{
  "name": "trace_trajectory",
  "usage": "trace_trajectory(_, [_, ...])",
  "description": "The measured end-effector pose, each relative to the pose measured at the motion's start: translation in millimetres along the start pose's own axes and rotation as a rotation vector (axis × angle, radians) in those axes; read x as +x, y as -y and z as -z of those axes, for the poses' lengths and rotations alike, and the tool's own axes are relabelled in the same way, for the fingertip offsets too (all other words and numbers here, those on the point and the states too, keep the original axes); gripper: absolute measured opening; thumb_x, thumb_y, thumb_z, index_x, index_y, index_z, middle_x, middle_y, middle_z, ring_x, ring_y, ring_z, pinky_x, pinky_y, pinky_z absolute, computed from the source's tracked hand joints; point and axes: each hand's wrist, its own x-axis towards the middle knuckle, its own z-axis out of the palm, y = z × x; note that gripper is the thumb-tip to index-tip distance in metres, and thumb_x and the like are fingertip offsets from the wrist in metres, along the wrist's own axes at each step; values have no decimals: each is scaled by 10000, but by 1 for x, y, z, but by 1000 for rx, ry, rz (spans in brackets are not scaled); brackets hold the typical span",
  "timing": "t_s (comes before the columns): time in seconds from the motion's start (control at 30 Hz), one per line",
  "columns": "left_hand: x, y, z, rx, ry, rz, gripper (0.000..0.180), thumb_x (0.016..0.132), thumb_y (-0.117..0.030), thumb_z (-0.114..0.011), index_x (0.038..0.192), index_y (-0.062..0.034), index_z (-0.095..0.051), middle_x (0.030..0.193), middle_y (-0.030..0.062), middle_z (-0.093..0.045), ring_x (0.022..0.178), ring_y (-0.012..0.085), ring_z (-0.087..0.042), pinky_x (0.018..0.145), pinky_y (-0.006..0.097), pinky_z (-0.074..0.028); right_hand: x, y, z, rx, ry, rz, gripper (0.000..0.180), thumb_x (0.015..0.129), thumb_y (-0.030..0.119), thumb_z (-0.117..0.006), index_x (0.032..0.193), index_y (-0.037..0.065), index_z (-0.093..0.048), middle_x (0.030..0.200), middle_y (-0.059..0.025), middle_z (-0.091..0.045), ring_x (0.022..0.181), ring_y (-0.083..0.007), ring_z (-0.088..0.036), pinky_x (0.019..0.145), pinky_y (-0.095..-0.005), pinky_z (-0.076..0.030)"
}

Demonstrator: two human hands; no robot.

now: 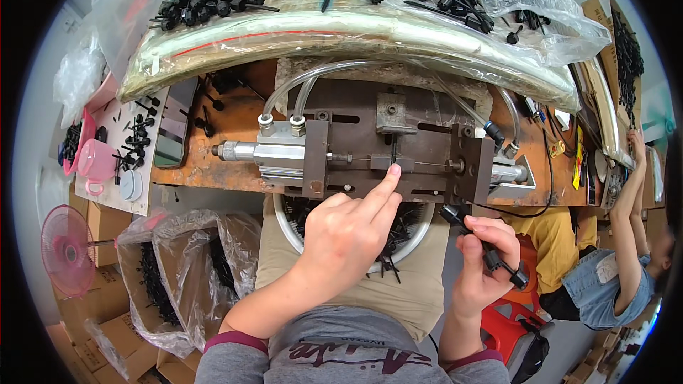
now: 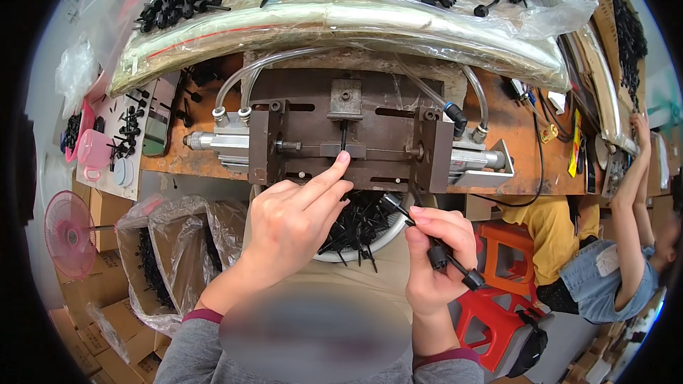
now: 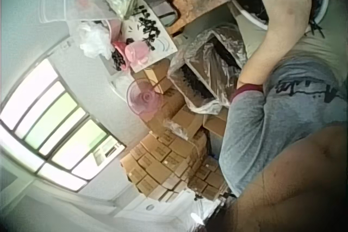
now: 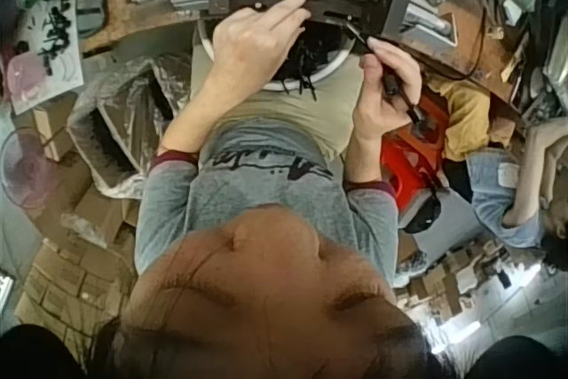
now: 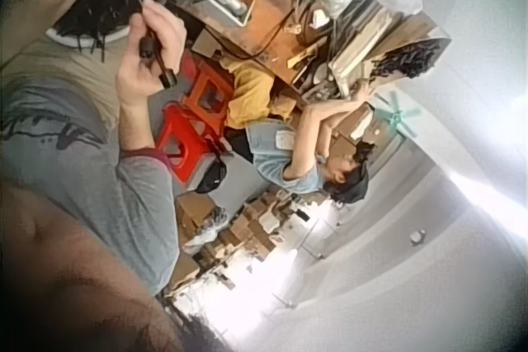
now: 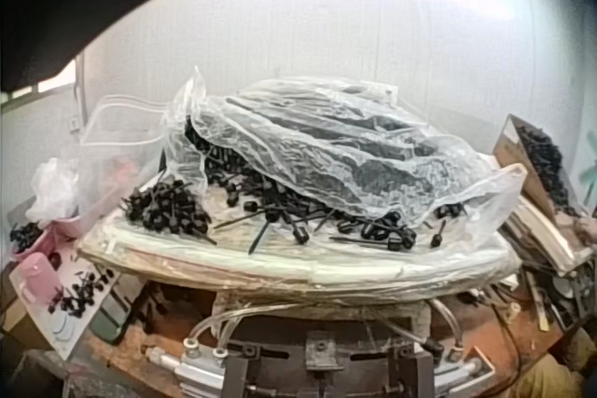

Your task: Operating a pneumatic press to process small black plastic parts.

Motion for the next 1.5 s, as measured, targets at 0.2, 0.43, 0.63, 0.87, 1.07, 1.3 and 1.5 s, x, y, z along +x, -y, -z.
trace_trajectory(0.2, [1, -9, 19, -498, 11, 78, 351, 690, -99, -781, 1022, -34, -687, 1141, 95, -666, 721, 188, -670, 644, 278, -531, 2, 11, 0, 415, 105, -328, 122, 837, -49, -625, 940, -20, -566, 961, -161, -614, 807, -162, -594, 648, -231, -502])
trace_trajectory(0.43, [-14, -10, 44, -815, 125, 14, 269, 688, -90, -798, 938, -24, -724, 958, 99, -709, 811, 194, -688, 672, 279, -557, 6, 11, 5, 693, 307, -580, 95, 856, -6, -616, 929, -32, -562, 948, -192, -621, 751, -153, -606, 603, -246, -515])
trace_trajectory(0.63, [-17, -12, 50, -745, 124, 79, 256, 674, -104, -816, 908, -41, -730, 897, 65, -672, 753, 170, -654, 643, 257, -546, 8, 4, 1, 571, 136, -435, 96, 901, 33, -589, 972, -31, -581, 1043, -184, -593, 748, -152, -583, 615, -258, -496])
trace_trajectory(0.87, [-21, -9, 48, -906, 85, 121, 318, 603, -146, -868, 875, -53, -732, 938, 67, -649, 791, 149, -635, 627, 250, -526, 6, -1, 5, 649, -49, -499, 109, 925, 70, -565, 985, -16, -595, 1081, -136, -532, 720, -135, -574, 630, -259, -479])
trace_trajectory(1.07, [-16, -9, 39, -725, -65, 138, 298, 624, -115, -851, 879, -37, -719, 1009, 107, -650, 749, 148, -635, 638, 262, -529, 1, 1, -1, 428, -112, -373, 129, 898, 34, -593, 1015, -20, -596, 1061, -130, -520, 744, -159, -593, 661, -284, -500])
trace_trajectory(1.3, [-15, 2, 3, -113, -48, -12, 230, 701, -77, -738, 915, -11, -686, 1221, 117, -623, 691, 172, -629, 602, 265, -492, -4, 0, -3, 290, -110, -226, 176, 858, -35, -620, 1031, -37, -587, 1057, -149, -529, 783, -181, -599, 710, -298, -557])
trace_trajectory(1.5, [-7, -3, -2, 27, -10, -21, 221, 710, -105, -732, 910, -21, -687, 1214, 96, -633, 681, 142, -632, 564, 253, -458, -7, 4, -3, 305, -124, -279, 193, 820, -72, -650, 1000, -35, -590, 1040, -159, -545, 841, -196, -610, 712, -301, -595])
